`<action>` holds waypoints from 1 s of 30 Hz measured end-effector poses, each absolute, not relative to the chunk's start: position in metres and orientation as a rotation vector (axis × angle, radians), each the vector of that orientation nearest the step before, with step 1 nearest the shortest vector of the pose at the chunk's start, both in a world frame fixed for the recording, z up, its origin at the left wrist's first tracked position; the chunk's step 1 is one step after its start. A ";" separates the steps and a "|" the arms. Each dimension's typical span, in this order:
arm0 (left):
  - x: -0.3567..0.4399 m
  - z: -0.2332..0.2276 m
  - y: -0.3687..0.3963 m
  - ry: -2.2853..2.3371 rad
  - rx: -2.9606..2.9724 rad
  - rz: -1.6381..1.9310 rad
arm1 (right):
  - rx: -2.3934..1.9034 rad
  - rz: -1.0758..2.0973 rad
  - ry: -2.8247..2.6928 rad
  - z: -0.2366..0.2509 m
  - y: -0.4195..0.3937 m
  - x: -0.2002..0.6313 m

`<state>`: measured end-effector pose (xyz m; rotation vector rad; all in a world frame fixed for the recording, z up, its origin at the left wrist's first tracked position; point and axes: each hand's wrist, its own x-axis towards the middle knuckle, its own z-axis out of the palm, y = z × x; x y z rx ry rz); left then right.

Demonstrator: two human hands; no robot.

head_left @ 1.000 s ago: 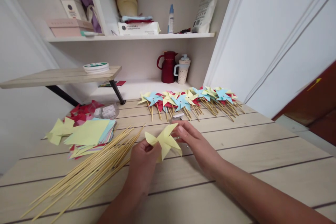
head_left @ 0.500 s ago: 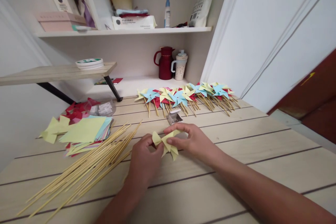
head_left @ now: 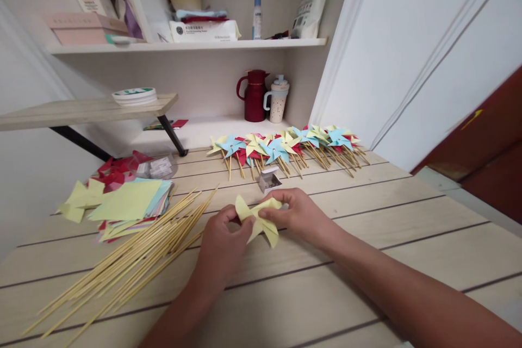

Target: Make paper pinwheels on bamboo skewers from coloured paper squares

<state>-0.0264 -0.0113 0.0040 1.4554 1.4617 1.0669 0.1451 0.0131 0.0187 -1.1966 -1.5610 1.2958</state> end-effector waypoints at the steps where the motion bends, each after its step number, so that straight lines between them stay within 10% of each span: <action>1: -0.026 0.004 -0.011 1.387 1.407 1.090 | -1.185 1.304 -1.521 0.019 0.014 0.145; 11: -0.032 -0.004 0.008 1.213 1.026 1.559 | -0.936 1.459 -1.003 0.015 0.024 0.142; 30: -0.012 -0.004 -0.008 1.132 0.823 1.375 | -0.921 1.406 -1.007 0.009 0.000 0.121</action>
